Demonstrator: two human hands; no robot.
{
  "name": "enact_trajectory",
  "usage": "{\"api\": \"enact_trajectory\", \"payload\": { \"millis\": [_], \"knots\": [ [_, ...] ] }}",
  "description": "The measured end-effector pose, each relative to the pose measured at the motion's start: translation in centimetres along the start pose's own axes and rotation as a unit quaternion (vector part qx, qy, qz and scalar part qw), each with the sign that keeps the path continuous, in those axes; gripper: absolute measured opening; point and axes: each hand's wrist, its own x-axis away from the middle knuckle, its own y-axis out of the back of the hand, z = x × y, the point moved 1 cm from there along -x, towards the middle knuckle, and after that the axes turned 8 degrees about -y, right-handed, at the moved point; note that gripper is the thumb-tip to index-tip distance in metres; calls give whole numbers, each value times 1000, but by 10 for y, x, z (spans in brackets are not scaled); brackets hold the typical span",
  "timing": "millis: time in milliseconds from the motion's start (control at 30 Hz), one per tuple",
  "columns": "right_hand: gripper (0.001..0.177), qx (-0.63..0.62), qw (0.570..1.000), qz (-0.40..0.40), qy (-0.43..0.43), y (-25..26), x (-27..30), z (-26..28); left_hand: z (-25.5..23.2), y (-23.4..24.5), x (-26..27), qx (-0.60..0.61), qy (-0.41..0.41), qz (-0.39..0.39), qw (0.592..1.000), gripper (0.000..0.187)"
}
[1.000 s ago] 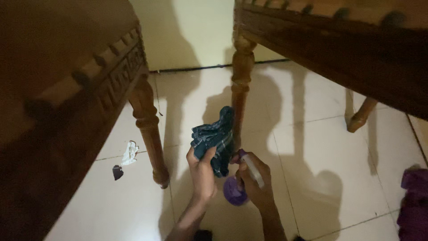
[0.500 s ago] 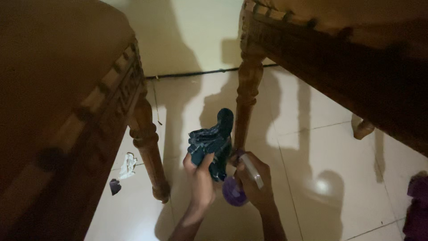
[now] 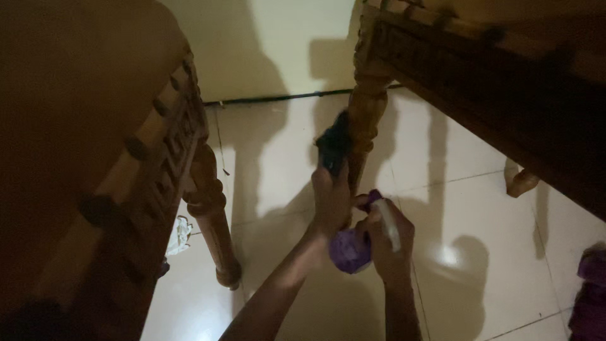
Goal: The person cleans a wooden chair by spraying a cleaning solution from a purple bottle onto a cloth and wiping the chair's legs, seat, and backrest. The person moves between different parts of the chair to clean them thoroughly.
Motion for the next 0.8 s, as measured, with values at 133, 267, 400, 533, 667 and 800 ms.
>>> {"api": "enact_trajectory", "payload": {
  "millis": [133, 267, 400, 533, 667, 800],
  "knots": [
    [45, -12, 1000, -9, -8, 7, -1, 0, 35, 16, 36, 285, 98, 61, 951, 58],
    [39, -100, 995, 2, 32, 13, -4, -8, 64, 20, 35, 462, 46, 79, 882, 61],
    [48, 41, 997, -53, -26, 19, 3, -5, 34, 8, -15, 252, 68, 7, 965, 41],
    [49, 21, 997, -63, 23, 20, 4, -2, -13, 6, -24, 225, -36, 47, 973, 48],
    [50, -14, 999, -51, -4, 21, 8, -10, -4, 5, 12, 121, 73, -1, 990, 49],
    [49, -40, 999, -31, -6, 18, 8, -13, 11, 14, 29, 99, 115, 43, 987, 51]
  ]
}}
